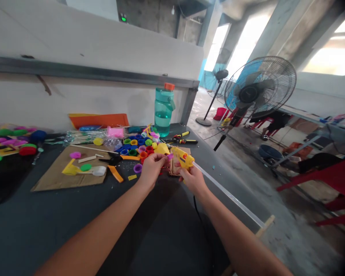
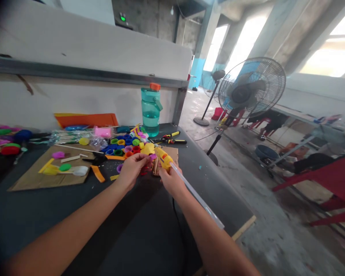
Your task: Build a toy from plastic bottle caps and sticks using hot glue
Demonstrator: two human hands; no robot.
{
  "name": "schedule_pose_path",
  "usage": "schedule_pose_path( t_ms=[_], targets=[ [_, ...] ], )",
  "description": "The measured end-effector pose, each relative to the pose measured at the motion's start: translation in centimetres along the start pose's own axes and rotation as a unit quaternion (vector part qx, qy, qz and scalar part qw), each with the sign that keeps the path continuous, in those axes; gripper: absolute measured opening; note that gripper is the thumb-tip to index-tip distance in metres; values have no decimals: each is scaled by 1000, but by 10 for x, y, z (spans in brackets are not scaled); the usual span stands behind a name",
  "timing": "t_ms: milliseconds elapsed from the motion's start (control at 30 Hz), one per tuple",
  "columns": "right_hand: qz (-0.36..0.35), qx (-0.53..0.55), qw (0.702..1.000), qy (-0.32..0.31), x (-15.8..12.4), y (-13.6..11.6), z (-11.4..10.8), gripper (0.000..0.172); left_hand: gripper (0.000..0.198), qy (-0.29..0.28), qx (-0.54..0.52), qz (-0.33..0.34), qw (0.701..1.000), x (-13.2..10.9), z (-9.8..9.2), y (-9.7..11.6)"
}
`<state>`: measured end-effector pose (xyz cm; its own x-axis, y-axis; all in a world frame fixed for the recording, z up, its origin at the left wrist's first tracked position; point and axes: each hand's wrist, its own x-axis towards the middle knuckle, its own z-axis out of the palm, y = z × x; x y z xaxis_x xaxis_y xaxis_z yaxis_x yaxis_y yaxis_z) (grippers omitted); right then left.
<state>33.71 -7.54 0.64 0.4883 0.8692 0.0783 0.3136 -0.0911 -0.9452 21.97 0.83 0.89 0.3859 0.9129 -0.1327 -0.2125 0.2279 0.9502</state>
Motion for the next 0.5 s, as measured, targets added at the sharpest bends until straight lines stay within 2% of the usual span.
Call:
schedule_pose_path(
  t_ms=[100,200,333,500],
  targets=[
    [34,122,991,-32,-2,-7,0,27,28,1,-8,6,1000,-2,-7,3],
    [12,181,980,-75,-8,-16,-1,28,27,8,-17,23,1000,-4,-21,13],
    [-5,228,966,-118,-18,-20,0,27,23,24,-59,13,998,-5,-34,26],
    [1,225,964,-143,-24,-24,3,28,14,16,-139,-31,990,-4,-36,30]
  ],
)
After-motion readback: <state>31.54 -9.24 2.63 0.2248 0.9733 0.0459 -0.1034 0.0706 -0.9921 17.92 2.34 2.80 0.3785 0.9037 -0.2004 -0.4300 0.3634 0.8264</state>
